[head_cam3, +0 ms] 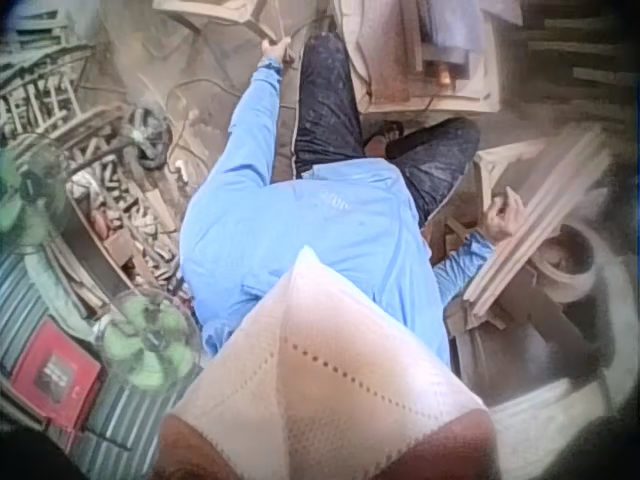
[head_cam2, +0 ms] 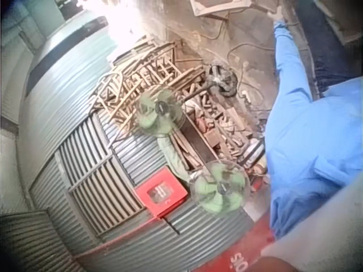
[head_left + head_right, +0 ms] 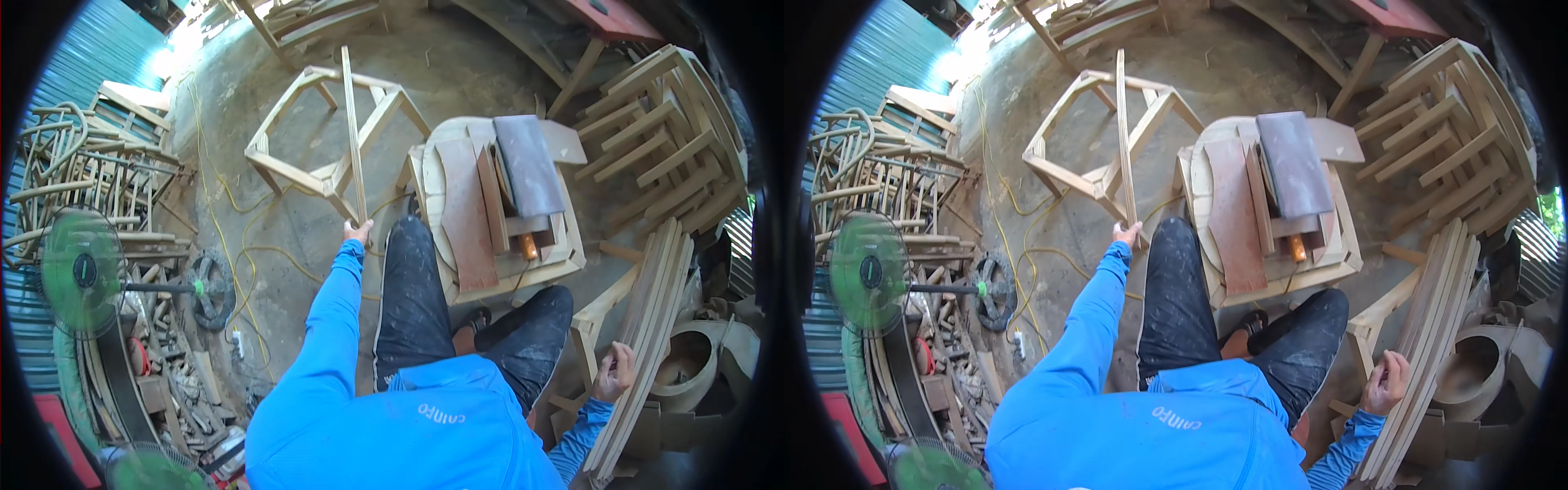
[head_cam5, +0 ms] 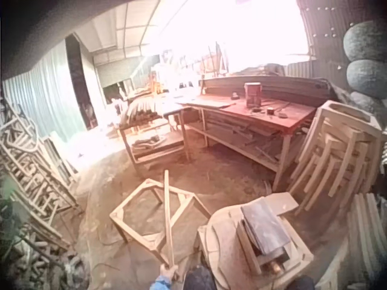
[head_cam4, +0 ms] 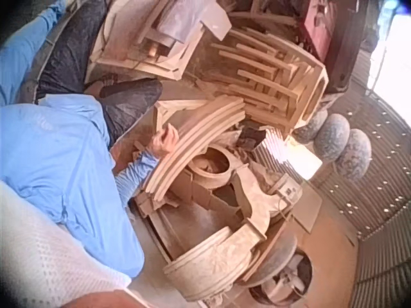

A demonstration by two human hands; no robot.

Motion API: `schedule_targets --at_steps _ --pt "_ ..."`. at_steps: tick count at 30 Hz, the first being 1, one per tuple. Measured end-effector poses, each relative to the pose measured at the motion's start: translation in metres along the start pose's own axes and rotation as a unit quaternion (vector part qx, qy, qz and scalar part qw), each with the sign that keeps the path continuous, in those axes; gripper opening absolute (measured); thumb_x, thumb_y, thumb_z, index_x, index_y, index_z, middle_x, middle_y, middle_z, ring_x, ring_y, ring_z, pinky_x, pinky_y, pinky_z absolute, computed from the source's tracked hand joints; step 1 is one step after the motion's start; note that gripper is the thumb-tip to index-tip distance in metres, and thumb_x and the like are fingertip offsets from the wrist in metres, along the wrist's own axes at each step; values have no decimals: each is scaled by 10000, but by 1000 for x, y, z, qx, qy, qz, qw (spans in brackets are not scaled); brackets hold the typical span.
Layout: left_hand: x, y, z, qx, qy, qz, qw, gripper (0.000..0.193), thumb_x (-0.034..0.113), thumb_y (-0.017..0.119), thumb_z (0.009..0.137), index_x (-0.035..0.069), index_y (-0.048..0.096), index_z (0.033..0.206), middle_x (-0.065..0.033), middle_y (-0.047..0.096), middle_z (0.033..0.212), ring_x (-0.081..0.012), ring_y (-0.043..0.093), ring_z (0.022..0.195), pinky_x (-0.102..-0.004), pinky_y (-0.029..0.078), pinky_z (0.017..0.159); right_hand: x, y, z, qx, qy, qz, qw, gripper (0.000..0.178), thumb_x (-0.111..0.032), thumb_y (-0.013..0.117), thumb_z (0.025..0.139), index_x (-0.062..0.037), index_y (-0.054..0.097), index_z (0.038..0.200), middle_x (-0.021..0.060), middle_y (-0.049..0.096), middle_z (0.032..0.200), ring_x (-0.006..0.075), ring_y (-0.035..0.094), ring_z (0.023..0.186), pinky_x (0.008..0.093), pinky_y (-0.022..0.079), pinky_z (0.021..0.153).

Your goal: Sand curved wooden chair pieces using a stationary belt sander.

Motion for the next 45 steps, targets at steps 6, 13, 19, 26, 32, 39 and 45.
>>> schedule_targets --at_steps 6,13,19,26,32,39,45 --pt "35 16 -11 -23 51 69 996 732 330 844 734 -81 600 1288 -252 715 1090 -358 706 1011 -426 564 906 -30 15 17 -55 12 78 995 200 96 624 884 10 695 1049 143 643 985 252 648 862 316 525 703" --pt "150 -27 -69 -107 81 -132 982 297 92 682 868 -21 612 1133 -56 598 679 -144 572 478 -307 503 440 -55 35 19 -60 -32 128 989 212 91 672 841 -24 709 1015 140 679 881 249 670 712 330 533 608" --pt "201 -12 -244 -117 215 -354 903 326 28 684 899 0 527 1183 -79 639 806 -139 624 595 -279 541 526 -95 27 25 -31 -93 162 982 198 60 693 831 -20 712 1011 152 692 880 278 679 717 354 545 648" --pt "379 -14 -389 -308 339 -566 685 632 446 639 979 154 439 1503 -89 655 889 -225 658 827 -457 540 879 -122 -6 25 -52 -21 194 979 414 -301 795 857 -21 685 1142 170 681 1084 330 663 950 420 532 831" --pt "429 -6 -403 -286 247 -595 710 295 188 560 1031 101 497 1306 -28 519 782 -175 575 671 -446 553 744 -151 -43 7 0 -110 88 990 770 -392 891 658 -89 608 1306 170 582 1350 382 522 1271 564 344 1134" --pt "361 95 -512 -423 72 -599 677 248 213 588 1025 138 472 1232 -33 501 773 -200 567 649 -451 547 725 -93 -21 -17 -90 -14 42 995 757 -232 865 630 -84 600 1324 193 629 1267 386 587 1216 526 410 1080" --pt "329 144 -511 -421 130 -342 830 343 176 648 959 -17 528 1214 -118 637 911 -254 691 765 -381 589 680 -30 -14 -103 -150 76 134 977 383 -254 848 717 -60 675 999 158 702 834 374 701 762 442 561 707"
Point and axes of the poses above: each hand's wrist, its own z-axis towards the middle knuckle, its own y-axis out of the palm, x = y × z, the point moved 10 cm from there along z, towards the middle knuckle
